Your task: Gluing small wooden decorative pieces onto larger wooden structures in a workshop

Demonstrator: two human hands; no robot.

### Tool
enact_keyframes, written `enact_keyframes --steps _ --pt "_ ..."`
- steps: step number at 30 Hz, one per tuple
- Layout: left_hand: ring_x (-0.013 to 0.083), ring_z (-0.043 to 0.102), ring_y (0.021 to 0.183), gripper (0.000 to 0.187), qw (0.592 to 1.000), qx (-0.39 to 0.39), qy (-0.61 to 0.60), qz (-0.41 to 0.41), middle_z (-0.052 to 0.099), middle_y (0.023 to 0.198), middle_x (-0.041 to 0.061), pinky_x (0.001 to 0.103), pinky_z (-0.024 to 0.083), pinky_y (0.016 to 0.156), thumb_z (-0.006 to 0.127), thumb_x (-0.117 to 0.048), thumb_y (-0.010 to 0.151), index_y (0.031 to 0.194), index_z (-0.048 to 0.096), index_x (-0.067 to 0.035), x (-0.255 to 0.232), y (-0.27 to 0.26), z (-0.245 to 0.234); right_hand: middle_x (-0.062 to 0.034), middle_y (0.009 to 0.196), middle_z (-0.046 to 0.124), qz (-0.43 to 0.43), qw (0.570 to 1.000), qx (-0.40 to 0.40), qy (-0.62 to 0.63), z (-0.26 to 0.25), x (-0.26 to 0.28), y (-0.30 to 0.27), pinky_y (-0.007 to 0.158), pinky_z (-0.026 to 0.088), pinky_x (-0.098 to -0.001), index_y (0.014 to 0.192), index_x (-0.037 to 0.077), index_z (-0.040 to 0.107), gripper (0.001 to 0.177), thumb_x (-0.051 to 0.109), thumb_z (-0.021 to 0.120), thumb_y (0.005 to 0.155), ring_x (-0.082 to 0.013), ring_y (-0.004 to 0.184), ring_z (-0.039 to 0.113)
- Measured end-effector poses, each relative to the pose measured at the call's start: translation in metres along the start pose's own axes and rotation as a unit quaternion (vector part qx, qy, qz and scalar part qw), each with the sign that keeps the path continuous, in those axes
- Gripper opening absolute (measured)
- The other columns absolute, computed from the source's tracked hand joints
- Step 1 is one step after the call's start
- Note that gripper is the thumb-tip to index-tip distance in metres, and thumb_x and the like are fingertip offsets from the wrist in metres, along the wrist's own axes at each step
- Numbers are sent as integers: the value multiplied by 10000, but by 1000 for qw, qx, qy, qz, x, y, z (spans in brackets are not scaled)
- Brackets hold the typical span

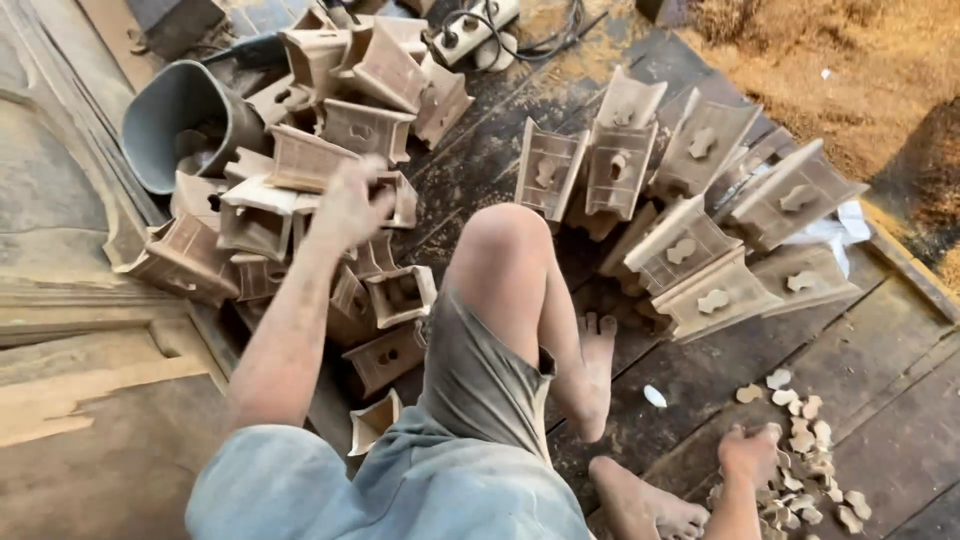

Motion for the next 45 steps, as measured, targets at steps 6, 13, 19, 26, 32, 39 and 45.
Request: enact_keyframes --steps 6,13,19,26,32,39,45 --pt "376 537 1252 1041 929 320 167 -86 445 1436 161 554 465 1066 888 -506 712 1533 316 -221 -17 -76 69 -160 906 630 47 959 -37 278 -13 -2 -13 466 491 -333 1107 -21 529 176 75 670 1066 -226 588 591" --pt "408 665 1009 709 967 122 219 -45 204 1600 205 732 406 946 426 -647 907 1547 248 -399 97 -100 170 -98 954 527 1 948 -128 290 -64 -12 -13 578 511 -322 1291 -10 578 370 -21 705 943 -206 728 566" --pt "391 697 837 869 999 -9 49 15 323 1480 239 478 619 668 805 -195 772 1478 306 -282 86 -103 150 -106 1096 612 -7 863 -136 486 -106 3 -16 528 517 -173 1337 -10 415 351 -67 552 1019 -81 696 614" --pt "304 690 942 639 953 99 -166 -234 687 1203 183 386 614 770 657 41 867 1410 403 -180 -13 -63 -13 16 1058 673 5 819 -191 541 -191 53 -62 595 610 -92 1253 85 551 186 22 664 1119 -9 749 670" --pt "353 668 1038 605 972 16 -207 111 578 1311 229 447 684 671 722 -80 872 1356 372 -172 -98 -43 -106 45 1001 668 -57 750 -161 639 -240 116 -96 572 570 -113 1174 123 607 163 115 741 1080 -18 746 650" --pt "181 700 905 569 754 233 -530 311 715 970 142 355 550 915 763 23 871 1352 462 -19 -226 -12 2 -204 1001 724 -169 618 -15 767 -251 258 -172 822 616 -477 1008 44 683 58 68 702 959 -288 968 729" --pt "122 679 825 456 662 311 -627 268 718 1080 111 202 568 513 739 -94 926 1279 449 -83 -330 -46 95 -292 1140 675 -172 419 -42 890 -260 252 -188 908 590 -462 951 48 537 165 167 584 1055 -364 1048 720"
Point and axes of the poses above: each hand's wrist, its own y-axis towards the middle knuckle, its own z-axis out of the palm, x = y × z, the point moved 1 cm from there along y, towards the middle knuckle
